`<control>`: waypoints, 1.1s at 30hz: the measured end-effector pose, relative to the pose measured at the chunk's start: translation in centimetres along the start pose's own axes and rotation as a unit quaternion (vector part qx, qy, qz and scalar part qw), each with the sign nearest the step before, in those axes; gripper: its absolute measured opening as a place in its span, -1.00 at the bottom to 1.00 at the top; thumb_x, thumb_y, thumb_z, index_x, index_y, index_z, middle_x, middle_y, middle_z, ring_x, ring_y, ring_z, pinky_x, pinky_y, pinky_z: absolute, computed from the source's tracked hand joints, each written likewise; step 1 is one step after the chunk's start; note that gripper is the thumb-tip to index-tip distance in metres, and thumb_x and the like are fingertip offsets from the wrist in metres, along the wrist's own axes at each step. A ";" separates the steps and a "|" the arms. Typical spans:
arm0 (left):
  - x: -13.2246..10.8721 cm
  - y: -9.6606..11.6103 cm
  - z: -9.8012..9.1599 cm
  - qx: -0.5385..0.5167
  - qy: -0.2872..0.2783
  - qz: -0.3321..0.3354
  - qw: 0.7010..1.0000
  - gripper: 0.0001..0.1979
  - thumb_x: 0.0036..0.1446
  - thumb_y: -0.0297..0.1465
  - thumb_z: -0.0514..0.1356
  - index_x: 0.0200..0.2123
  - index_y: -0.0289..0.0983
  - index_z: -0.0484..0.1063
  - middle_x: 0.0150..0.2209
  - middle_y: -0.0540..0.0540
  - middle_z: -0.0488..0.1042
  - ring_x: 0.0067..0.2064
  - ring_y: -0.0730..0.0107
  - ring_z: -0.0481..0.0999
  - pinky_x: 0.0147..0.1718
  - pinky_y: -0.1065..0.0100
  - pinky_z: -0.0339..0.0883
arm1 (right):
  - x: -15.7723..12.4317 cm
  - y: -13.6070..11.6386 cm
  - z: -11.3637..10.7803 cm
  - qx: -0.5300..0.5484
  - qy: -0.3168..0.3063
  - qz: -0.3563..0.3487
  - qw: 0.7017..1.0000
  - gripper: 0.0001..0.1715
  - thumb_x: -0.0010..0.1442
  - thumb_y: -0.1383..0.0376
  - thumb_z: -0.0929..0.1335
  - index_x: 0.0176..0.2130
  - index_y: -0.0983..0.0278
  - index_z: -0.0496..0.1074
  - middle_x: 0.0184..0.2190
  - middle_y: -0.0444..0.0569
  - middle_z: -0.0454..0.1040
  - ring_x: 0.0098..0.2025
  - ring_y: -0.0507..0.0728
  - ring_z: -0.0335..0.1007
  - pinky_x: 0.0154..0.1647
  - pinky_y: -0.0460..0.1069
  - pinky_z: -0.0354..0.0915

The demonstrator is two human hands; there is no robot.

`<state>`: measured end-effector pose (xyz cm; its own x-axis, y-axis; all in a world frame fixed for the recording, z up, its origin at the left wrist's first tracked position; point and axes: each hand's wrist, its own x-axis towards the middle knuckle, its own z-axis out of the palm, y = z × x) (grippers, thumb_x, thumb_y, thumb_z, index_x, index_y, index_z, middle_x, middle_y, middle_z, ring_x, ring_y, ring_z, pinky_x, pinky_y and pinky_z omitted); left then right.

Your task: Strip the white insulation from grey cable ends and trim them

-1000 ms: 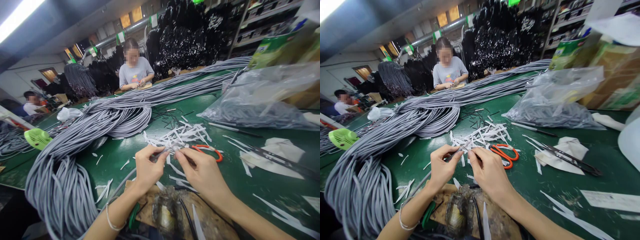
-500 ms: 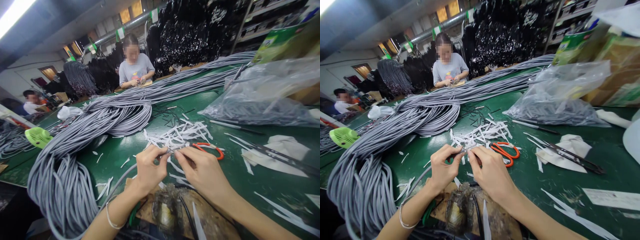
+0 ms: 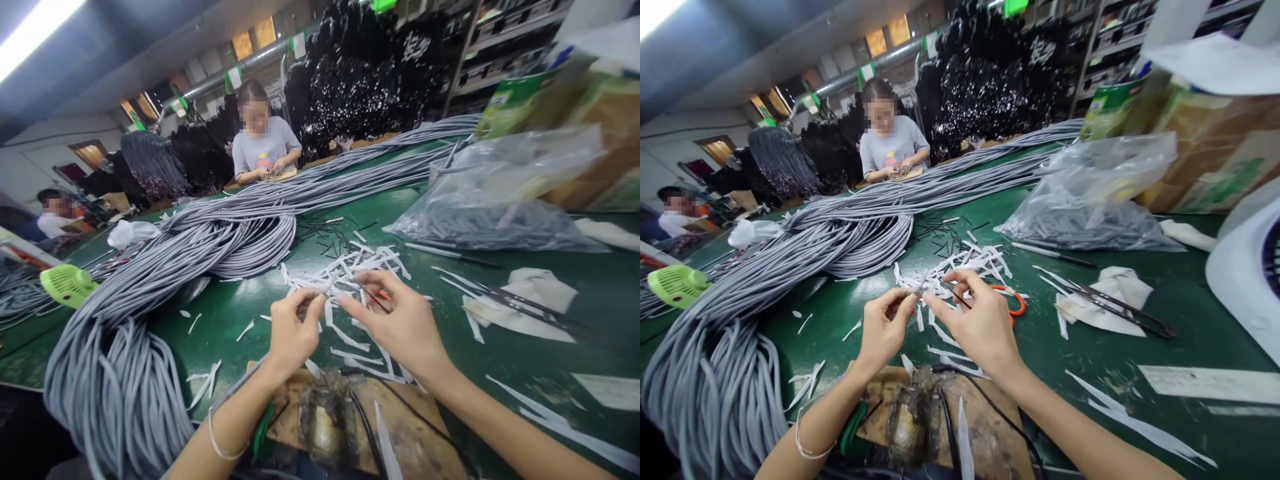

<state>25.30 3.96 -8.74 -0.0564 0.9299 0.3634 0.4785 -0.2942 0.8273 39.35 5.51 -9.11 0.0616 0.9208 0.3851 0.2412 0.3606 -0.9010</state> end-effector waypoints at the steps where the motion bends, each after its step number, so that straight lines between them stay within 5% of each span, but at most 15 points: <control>1: -0.1 0.0 0.0 -0.004 -0.006 0.005 1.000 -0.82 0.08 -0.37 0.09 -0.43 -0.35 0.44 -0.53 -0.06 0.48 -0.52 0.47 0.42 -0.55 0.50 0.26 | 0.1 0.1 0.1 0.026 -0.025 0.029 0.999 -0.59 -0.10 0.10 0.40 -0.31 0.33 0.38 -0.60 -0.19 0.25 -0.67 -0.06 0.10 -0.71 -0.15 0.09; 5: -0.5 -0.1 0.1 0.003 -0.019 0.012 1.000 -0.83 0.06 -0.39 0.10 -0.37 -0.37 0.44 -0.43 -0.12 0.50 -0.44 0.41 0.45 -0.48 0.47 0.29 | -0.2 -0.1 0.7 0.051 -0.063 0.040 0.996 -0.62 -0.08 0.11 0.38 -0.32 0.36 0.43 -0.57 -0.13 0.36 -0.73 -0.09 0.03 -0.79 -0.15 -0.02; 11: -0.8 0.2 0.1 -0.010 -0.041 -0.001 0.999 -0.80 0.08 -0.38 0.07 -0.36 -0.37 0.44 -0.48 -0.09 0.46 -0.48 0.45 0.40 -0.50 0.49 0.24 | -0.8 -0.5 0.7 -0.078 0.009 -0.189 0.979 -0.80 0.06 0.35 0.27 -0.50 0.31 0.45 -0.60 -0.08 0.44 -0.65 -0.03 0.23 -0.65 -0.14 0.15; 14: -1.0 0.5 0.2 -0.019 -0.063 -0.011 0.998 -0.79 0.12 -0.35 0.04 -0.40 -0.36 0.40 -0.57 0.01 0.34 -0.57 0.55 0.25 -0.59 0.52 0.10 | -0.8 -0.4 0.6 -0.101 0.026 -0.222 0.969 -0.78 0.05 0.40 0.24 -0.55 0.31 0.41 -0.67 -0.11 0.39 -0.67 -0.04 0.22 -0.65 -0.15 0.15; 21: -0.6 0.7 0.2 -0.259 -0.163 -0.119 0.944 -0.62 0.07 -0.08 0.07 -0.49 -0.32 0.22 -0.65 0.15 -0.01 -0.66 0.66 -0.09 -0.71 0.55 -0.18 | -0.8 -0.4 0.6 0.013 -0.007 -0.099 0.995 -0.80 0.03 0.29 0.27 -0.54 0.31 0.41 -0.67 -0.12 0.39 -0.67 -0.02 0.26 -0.68 -0.16 0.18; 27: 0.0 0.5 -0.3 -0.332 -0.168 -0.128 0.919 -0.58 0.00 -0.04 0.11 -0.50 -0.30 0.19 -0.68 0.19 -0.05 -0.70 0.70 -0.16 -0.75 0.56 -0.27 | 0.4 -0.9 -0.4 0.054 0.048 0.000 0.997 -0.75 0.02 0.14 0.32 -0.45 0.30 0.40 -0.65 -0.15 0.33 -0.66 -0.04 0.22 -0.70 -0.18 0.16; 33: -0.4 0.5 0.0 -0.279 -0.129 -0.111 0.945 -0.61 0.01 -0.06 0.13 -0.47 -0.31 0.23 -0.69 0.17 -0.01 -0.67 0.67 -0.07 -0.72 0.55 -0.17 | -0.2 -0.3 0.2 0.066 -0.079 0.018 0.994 -0.70 -0.08 0.13 0.39 -0.42 0.33 0.45 -0.59 -0.08 0.43 -0.69 -0.03 0.23 -0.75 -0.16 0.14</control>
<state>25.53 3.48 -8.48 0.1488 0.9842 0.0963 -0.0603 -0.0881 0.9943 39.10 5.29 -8.95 -0.0885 0.9416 0.3250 0.1110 0.3335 -0.9362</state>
